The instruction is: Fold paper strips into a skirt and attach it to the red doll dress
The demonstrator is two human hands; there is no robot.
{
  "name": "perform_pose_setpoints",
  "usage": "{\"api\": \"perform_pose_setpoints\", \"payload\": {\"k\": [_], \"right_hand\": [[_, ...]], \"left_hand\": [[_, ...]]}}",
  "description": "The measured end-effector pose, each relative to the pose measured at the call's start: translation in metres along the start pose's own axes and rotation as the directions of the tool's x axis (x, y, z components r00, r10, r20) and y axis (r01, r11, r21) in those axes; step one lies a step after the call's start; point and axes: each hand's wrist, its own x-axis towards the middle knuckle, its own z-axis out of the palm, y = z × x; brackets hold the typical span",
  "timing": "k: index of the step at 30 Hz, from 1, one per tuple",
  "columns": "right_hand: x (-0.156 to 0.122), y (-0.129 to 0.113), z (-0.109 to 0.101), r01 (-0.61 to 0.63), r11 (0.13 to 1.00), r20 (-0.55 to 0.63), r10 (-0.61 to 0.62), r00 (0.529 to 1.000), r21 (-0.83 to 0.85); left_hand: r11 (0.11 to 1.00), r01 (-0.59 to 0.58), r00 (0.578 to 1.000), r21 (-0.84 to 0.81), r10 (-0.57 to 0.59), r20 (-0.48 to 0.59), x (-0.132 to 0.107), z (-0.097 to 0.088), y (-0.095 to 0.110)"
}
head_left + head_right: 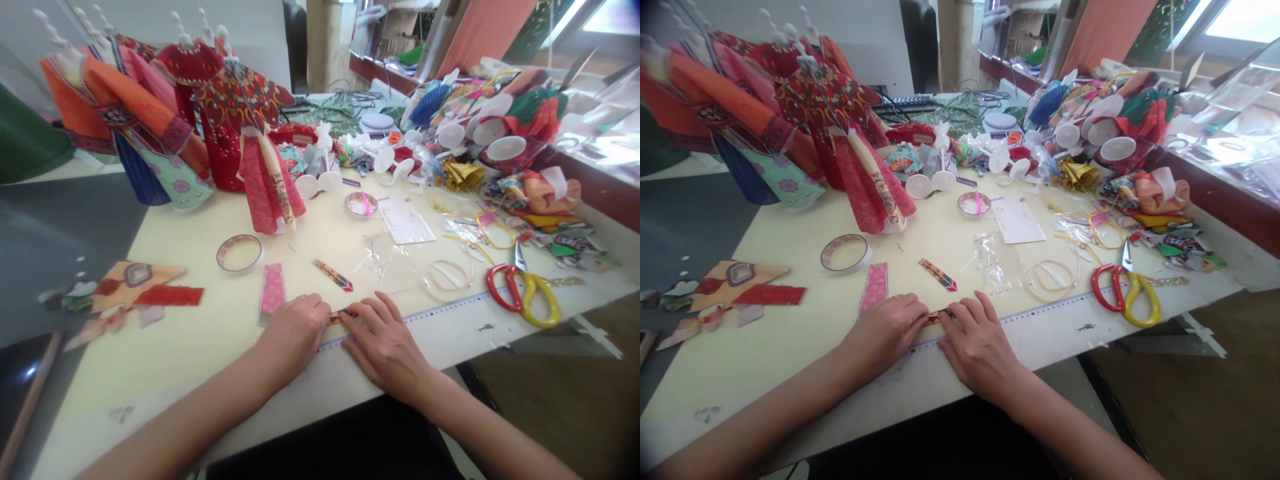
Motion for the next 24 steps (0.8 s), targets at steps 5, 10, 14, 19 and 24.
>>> {"api": "perform_pose_setpoints", "payload": {"k": [5,10,14,19,24], "right_hand": [[0.001,-0.0003,0.0,0.008,1.0,-0.022,-0.008,1.0,-0.001],[0.0011,-0.0001,0.0005,0.007,1.0,-0.019,-0.007,1.0,0.005],[0.0004,0.0004,0.0011,0.005,1.0,-0.023,-0.005,1.0,0.01],[-0.0002,0.0003,0.0009,0.007,1.0,-0.027,-0.007,1.0,0.005],[-0.0004,0.0004,0.0003,0.005,1.0,-0.012,-0.005,1.0,0.008]], "left_hand": [[1.0,0.001,1.0,0.031,-0.001,0.019,-0.0015,-0.001,0.0017],[0.999,-0.002,0.999,0.045,0.0,0.048,-0.001,-0.0039,0.002],[0.999,0.013,0.998,0.034,-0.015,0.065,0.0,-0.0056,0.0014],[0.999,0.038,0.997,-0.017,-0.036,0.069,0.0002,-0.0056,0.0006],[0.994,0.047,0.998,-0.103,-0.044,0.033,-0.0012,-0.0044,-0.0006]]}}
